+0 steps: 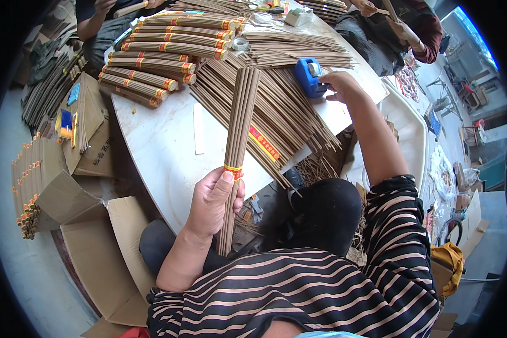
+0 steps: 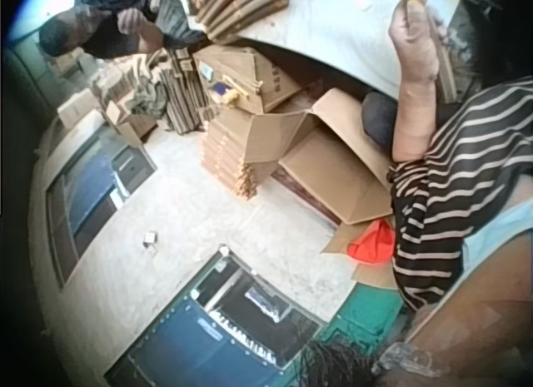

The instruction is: The person gathers bundles of incense sticks, aligns them, and wraps a small paper label around the ends to secure them. They repeat this process, placing finished bundles into a cardboard box.

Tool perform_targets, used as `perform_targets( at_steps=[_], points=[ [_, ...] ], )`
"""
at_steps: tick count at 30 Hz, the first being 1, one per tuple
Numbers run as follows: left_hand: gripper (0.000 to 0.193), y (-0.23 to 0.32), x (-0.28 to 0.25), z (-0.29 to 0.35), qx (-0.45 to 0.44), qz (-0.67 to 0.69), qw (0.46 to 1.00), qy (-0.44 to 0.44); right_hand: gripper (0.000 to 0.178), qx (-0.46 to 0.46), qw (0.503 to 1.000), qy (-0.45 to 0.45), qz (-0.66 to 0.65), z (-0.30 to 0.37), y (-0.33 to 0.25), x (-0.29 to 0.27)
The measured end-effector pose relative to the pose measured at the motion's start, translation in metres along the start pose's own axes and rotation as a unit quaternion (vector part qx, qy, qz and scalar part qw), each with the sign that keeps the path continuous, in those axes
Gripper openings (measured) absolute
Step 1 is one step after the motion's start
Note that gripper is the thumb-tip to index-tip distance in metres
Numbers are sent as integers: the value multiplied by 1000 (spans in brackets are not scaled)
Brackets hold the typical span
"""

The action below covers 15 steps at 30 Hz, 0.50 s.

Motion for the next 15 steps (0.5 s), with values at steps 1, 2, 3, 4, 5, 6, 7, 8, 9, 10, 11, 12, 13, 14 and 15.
perform_targets(
  at_steps=[1,2,3,4,5,6,7,8,9,10,11,12,13,14,15],
  points=[
    [32,0,-1,0,-1,-2,1000,2,41,-13,999,-13,-32,1,1,2],
    [32,-1,-2,0,-3,-5,1000,3,39,-25,997,-26,-65,1,3,3],
    [32,-2,-2,-1,-4,-9,1000,3,37,-40,992,-29,-117,-4,8,1],
    [32,-3,-3,-1,-8,-5,1000,4,35,-55,984,-31,-168,-8,15,-1],
    [32,-6,-4,-2,-13,-1,1000,4,33,-70,973,-33,-219,-13,19,-5],
    [32,-8,-6,-2,-15,2,1000,10,25,-115,970,-15,-215,2,13,-3],
    [31,-8,-7,-2,-14,-2,1000,10,19,-144,984,14,-101,14,7,-4],
    [31,-8,-7,-2,-13,-6,1000,9,19,-135,987,22,-80,22,8,-2],
    [31,-8,-6,-1,-13,-10,1000,5,19,-126,990,33,-58,31,10,-1],
    [31,-10,-7,-1,-15,-8,1000,7,20,-97,988,30,-113,38,14,2],
    [31,-11,-8,-1,-17,-6,1000,9,21,-75,985,24,-156,38,20,2],
    [31,-11,-8,-1,-18,-3,1000,9,21,-54,978,20,-198,36,26,2],
    [31,-10,-6,-1,-17,-5,1000,6,21,-33,970,15,-240,36,32,2],
    [31,-10,-5,-1,-16,-6,1000,3,14,-43,961,9,-273,38,33,1],
    [31,-9,-5,-1,-16,-7,1000,3,11,-60,956,16,-288,40,35,1]
  ],
)
Point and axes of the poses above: each hand's wrist, its own z-axis away from the middle knuckle, its own x-axis out of the palm, y = z × x, the point moved 9 cm from there along -z, towards the middle knuckle, and after that the axes turned 2 degrees about x, right-handed, at the moved point
